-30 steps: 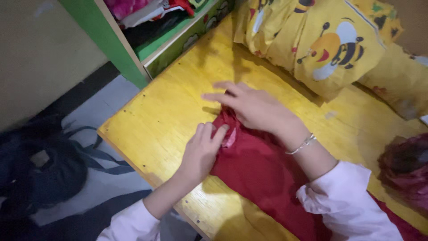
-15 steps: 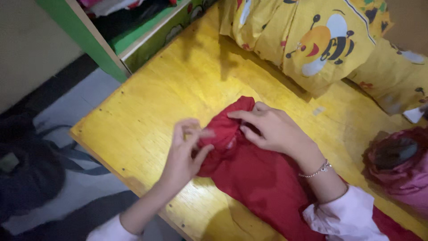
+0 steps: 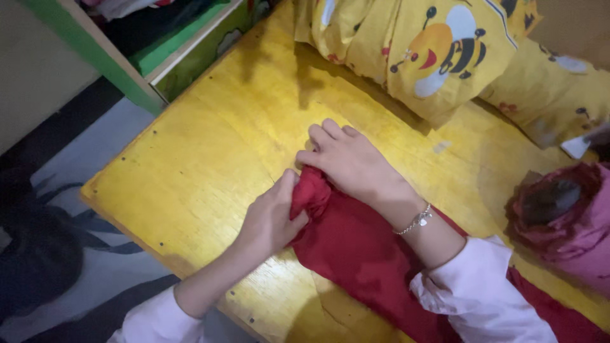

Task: The person rolls a pink cloth into a tight cylinder on a yellow table, then repeats the process with a red patterned cloth. The rolled items are placed on the table.

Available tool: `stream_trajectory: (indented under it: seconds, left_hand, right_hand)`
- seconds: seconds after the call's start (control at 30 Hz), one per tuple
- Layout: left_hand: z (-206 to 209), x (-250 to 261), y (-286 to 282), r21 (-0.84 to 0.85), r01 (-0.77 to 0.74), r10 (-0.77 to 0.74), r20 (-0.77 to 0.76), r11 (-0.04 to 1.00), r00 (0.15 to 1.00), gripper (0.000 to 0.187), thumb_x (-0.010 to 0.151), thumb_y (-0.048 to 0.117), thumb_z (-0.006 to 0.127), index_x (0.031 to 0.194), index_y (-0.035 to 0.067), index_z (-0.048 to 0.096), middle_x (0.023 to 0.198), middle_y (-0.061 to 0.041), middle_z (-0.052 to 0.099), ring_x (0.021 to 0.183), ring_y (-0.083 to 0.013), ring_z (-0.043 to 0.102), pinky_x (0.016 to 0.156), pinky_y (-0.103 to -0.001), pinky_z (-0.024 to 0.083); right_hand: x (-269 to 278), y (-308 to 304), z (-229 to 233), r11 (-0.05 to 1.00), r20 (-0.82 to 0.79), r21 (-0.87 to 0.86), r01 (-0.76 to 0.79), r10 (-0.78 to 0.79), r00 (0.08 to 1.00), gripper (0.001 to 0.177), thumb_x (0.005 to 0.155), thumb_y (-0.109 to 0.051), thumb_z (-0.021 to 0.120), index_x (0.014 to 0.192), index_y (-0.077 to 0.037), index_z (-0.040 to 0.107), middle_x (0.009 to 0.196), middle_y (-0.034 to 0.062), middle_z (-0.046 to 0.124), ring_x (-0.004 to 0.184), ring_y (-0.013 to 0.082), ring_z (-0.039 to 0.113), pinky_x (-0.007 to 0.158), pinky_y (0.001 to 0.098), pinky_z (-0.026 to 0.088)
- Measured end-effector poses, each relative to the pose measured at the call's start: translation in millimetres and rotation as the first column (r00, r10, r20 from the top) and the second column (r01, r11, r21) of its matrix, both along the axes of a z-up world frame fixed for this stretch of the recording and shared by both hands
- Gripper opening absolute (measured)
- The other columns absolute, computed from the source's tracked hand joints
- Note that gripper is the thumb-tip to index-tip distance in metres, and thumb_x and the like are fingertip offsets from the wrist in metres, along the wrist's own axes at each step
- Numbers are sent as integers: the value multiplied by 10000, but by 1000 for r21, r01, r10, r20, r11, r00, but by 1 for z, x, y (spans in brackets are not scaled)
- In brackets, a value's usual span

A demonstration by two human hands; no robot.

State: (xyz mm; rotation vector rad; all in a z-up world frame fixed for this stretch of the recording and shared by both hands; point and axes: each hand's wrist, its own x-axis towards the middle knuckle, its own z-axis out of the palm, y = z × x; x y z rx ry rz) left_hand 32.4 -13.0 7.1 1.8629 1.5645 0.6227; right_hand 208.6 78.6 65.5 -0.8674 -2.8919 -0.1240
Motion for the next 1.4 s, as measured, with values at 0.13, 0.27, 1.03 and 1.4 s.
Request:
stream_trajectory:
  seconds: [0.13,0.27,1.03,1.4]
  left_hand:
    - [-1,8,-14,149,16,-24,48,989,999,522,766,89,781,1166,23,453,1082,-214,600,985,-433,624,763,-489,534]
    - [6,7,-14,406,239,-266,11,882,964,463,722,51,760,1107,38,504,1063,-184,553,1001,-389,596,823,-446,524]
    - [6,19,-4,12,192,-189,228,981,955,971,704,283,865,1445,-31,323,1199,-211,545,1134,-338,556,971,-415,505]
    - [-5,30,1,94,266,-275,105,959,956,758,753,228,795,1313,-84,391,1135,-262,557,1012,-428,610,898,-473,508]
  right_hand:
    - [10,-8,-5,996,-123,-26,-90,86,989,174,829,-155,635,1003,-165,626,999,33,605,1022,260,598,773,392,542]
    - [29,-22,-8,993,-209,-116,-23,-2,978,320,749,-42,668,1052,-135,623,930,51,622,933,282,632,664,411,528]
    - [46,-27,12,1000,-18,12,-25,25,1000,199,816,-152,612,1014,-166,634,1025,42,576,999,236,612,818,340,525]
    - [58,-37,-2,998,-214,53,-25,36,976,189,834,-139,682,989,-169,578,1044,23,593,986,222,595,829,349,492]
